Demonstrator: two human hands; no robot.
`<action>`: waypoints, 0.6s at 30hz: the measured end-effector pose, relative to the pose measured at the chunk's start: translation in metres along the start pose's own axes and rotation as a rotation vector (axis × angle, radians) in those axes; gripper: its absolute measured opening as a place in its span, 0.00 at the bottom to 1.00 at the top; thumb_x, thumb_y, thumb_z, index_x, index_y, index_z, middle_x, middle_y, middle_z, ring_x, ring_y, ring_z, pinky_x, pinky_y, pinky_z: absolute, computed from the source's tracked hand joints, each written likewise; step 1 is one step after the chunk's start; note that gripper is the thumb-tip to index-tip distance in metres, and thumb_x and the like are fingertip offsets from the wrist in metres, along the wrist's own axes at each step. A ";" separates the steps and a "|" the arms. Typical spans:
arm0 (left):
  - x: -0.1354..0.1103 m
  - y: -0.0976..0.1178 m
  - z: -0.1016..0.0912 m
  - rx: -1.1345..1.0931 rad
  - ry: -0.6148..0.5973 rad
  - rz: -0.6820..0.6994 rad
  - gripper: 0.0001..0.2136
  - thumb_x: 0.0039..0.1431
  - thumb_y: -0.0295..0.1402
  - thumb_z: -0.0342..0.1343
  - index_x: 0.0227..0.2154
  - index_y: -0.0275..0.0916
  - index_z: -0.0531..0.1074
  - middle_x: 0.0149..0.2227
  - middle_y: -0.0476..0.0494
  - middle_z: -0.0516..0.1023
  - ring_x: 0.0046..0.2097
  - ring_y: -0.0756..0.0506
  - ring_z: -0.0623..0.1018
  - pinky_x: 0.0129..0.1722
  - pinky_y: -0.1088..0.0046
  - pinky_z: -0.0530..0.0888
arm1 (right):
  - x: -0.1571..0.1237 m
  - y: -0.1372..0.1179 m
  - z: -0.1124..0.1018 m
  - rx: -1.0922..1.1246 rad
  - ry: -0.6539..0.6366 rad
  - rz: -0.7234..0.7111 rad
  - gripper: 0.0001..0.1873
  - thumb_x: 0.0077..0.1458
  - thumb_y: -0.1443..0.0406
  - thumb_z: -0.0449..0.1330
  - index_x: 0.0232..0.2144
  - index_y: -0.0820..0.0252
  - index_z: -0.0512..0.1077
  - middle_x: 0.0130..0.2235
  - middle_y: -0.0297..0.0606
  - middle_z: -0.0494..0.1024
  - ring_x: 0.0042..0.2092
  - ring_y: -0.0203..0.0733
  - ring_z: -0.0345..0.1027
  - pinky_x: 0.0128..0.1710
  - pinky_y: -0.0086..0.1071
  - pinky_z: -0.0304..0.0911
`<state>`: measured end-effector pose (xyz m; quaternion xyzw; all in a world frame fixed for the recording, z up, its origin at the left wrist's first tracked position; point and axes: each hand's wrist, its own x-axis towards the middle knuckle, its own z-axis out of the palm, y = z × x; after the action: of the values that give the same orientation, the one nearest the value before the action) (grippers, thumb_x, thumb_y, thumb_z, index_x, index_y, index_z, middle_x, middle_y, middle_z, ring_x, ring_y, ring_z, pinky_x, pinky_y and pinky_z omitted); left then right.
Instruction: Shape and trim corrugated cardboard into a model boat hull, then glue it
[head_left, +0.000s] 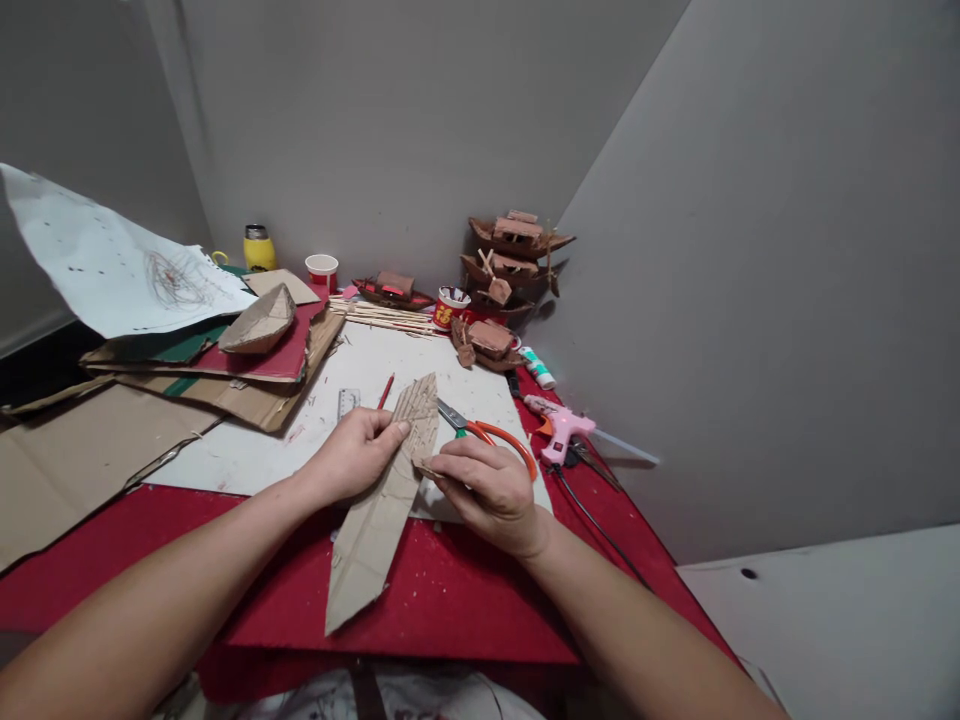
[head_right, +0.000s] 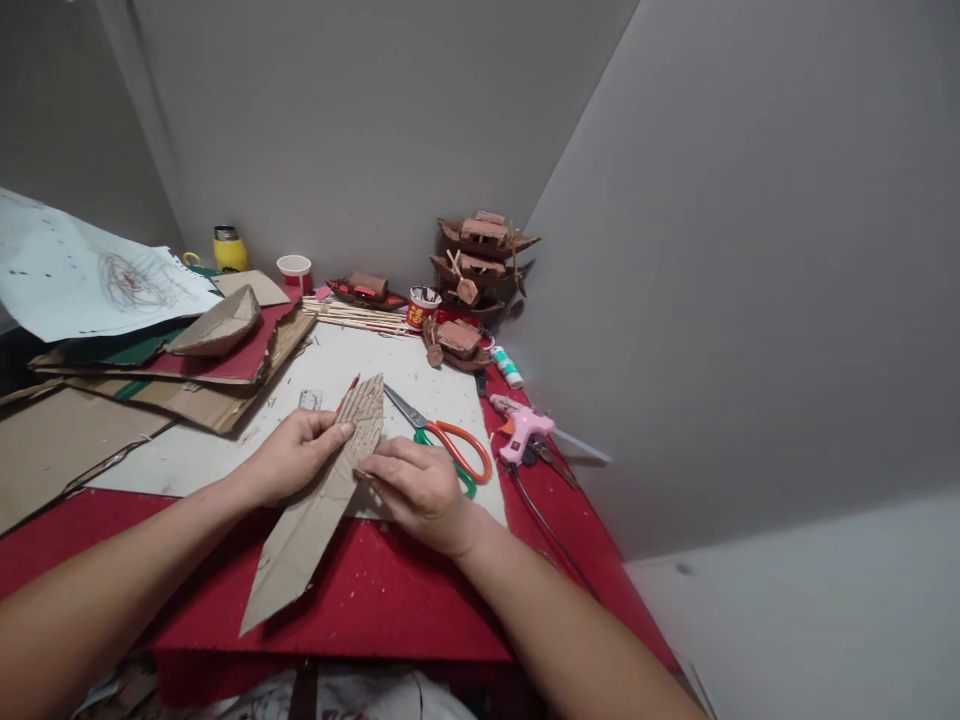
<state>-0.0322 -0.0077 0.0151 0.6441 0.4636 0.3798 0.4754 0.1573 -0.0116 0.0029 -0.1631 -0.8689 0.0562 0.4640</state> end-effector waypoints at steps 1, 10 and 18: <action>0.000 0.000 0.000 0.001 0.007 0.004 0.16 0.55 0.43 0.49 0.20 0.36 0.68 0.18 0.53 0.63 0.23 0.51 0.62 0.23 0.76 0.60 | 0.000 0.000 0.000 0.000 0.000 0.002 0.13 0.53 0.75 0.58 0.41 0.60 0.71 0.32 0.42 0.74 0.31 0.37 0.69 0.30 0.29 0.66; 0.007 -0.006 -0.008 0.008 0.161 -0.030 0.15 0.53 0.41 0.51 0.18 0.36 0.67 0.17 0.54 0.62 0.21 0.52 0.60 0.21 0.77 0.57 | 0.001 -0.010 -0.003 -0.012 0.025 0.000 0.15 0.52 0.76 0.59 0.41 0.58 0.71 0.31 0.40 0.74 0.31 0.37 0.68 0.30 0.30 0.66; 0.012 -0.010 -0.024 -0.056 0.210 -0.095 0.16 0.51 0.43 0.53 0.18 0.36 0.64 0.17 0.55 0.60 0.20 0.54 0.59 0.19 0.78 0.53 | 0.008 -0.016 -0.001 0.082 0.153 0.356 0.05 0.52 0.72 0.60 0.31 0.58 0.70 0.34 0.38 0.71 0.33 0.37 0.68 0.30 0.30 0.66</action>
<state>-0.0530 0.0116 0.0118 0.5644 0.5300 0.4351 0.4596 0.1508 -0.0237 0.0139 -0.2988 -0.7857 0.1601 0.5175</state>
